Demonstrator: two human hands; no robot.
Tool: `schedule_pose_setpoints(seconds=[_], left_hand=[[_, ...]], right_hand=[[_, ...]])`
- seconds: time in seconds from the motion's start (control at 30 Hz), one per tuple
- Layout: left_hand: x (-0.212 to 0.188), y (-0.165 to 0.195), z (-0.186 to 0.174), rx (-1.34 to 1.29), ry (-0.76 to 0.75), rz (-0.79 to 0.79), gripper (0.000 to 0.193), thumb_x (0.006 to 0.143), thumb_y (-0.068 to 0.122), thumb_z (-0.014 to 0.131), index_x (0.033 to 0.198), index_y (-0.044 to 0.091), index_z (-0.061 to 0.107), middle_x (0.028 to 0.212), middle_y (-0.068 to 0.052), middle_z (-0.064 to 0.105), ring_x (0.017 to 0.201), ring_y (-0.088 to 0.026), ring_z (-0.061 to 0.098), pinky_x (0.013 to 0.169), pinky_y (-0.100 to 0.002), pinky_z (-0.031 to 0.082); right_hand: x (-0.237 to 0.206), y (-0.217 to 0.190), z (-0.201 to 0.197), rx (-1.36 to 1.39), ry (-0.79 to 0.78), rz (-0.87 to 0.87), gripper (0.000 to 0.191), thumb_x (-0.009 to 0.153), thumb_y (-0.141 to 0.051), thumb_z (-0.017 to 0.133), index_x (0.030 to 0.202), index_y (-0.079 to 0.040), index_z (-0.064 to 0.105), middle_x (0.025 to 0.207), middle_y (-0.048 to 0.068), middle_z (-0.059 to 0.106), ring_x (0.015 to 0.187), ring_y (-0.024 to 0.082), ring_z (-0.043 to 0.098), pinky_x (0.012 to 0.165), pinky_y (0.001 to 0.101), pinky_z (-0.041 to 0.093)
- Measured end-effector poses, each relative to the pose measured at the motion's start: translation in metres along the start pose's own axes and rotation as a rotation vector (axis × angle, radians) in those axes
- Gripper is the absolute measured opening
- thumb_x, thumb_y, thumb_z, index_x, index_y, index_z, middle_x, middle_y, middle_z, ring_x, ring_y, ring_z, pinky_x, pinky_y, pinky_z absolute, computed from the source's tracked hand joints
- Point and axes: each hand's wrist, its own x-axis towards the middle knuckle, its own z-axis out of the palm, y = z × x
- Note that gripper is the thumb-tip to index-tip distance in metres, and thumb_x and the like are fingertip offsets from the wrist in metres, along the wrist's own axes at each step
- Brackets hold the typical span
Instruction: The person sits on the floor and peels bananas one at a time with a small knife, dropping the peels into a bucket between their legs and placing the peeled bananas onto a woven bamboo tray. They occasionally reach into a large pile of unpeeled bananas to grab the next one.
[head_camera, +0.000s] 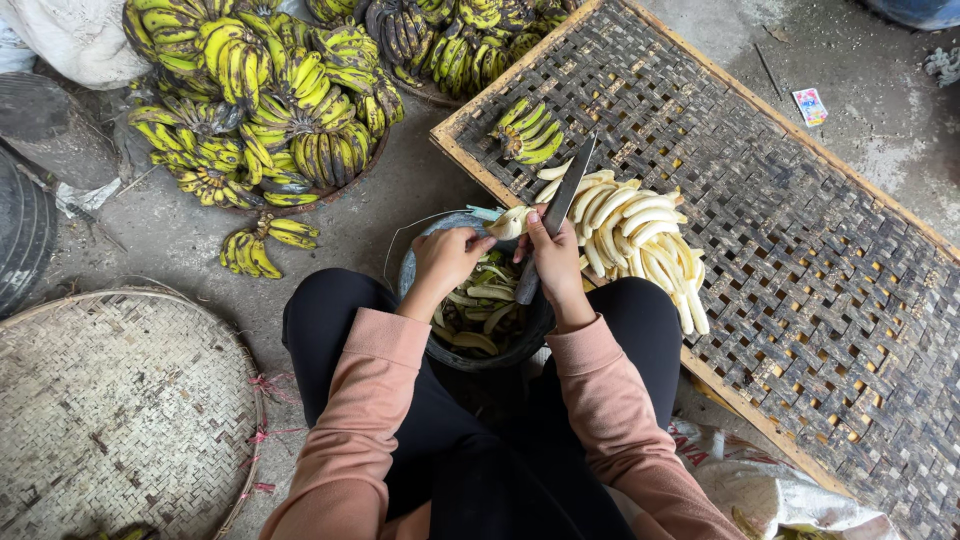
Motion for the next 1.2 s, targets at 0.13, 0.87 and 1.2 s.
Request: schedule_pose_setpoints(seconds=[0.13, 0.87, 1.2], left_hand=[[0.000, -0.003, 0.005, 0.088, -0.058, -0.022, 0.034, 0.105, 0.042, 0.060, 0.101, 0.013, 0.077, 0.084, -0.007, 0.075, 0.087, -0.026, 0.070, 0.105, -0.058, 0.034], [0.019, -0.023, 0.036, -1.540, -0.524, 0.122, 0.045, 0.099, 0.026, 0.065, 0.139, 0.013, 0.048, 0.104, -0.010, 0.066, 0.085, -0.020, 0.067, 0.076, -0.036, 0.059], [0.045, -0.036, 0.024, -1.953, 0.014, -0.395, 0.037, 0.106, 0.040, 0.050, 0.123, 0.007, 0.048, 0.103, -0.006, 0.054, 0.086, -0.019, 0.061, 0.071, -0.038, 0.062]], right_hand=[[0.000, 0.000, 0.000, -0.003, 0.011, 0.016, 0.015, 0.106, -0.019, 0.059, 0.108, -0.004, 0.058, 0.074, 0.004, 0.058, 0.059, 0.013, 0.057, 0.052, 0.0293, 0.051], [-0.010, 0.001, 0.011, -0.003, -0.089, 0.089, 0.015, 0.105, -0.017, 0.058, 0.109, -0.003, 0.059, 0.072, 0.004, 0.063, 0.052, 0.014, 0.058, 0.048, 0.0292, 0.050], [-0.020, -0.050, -0.003, -0.449, -0.004, 0.051, 0.038, 0.103, -0.028, 0.059, 0.133, -0.004, 0.060, 0.073, 0.003, 0.062, 0.044, 0.011, 0.046, 0.041, 0.0264, 0.038]])
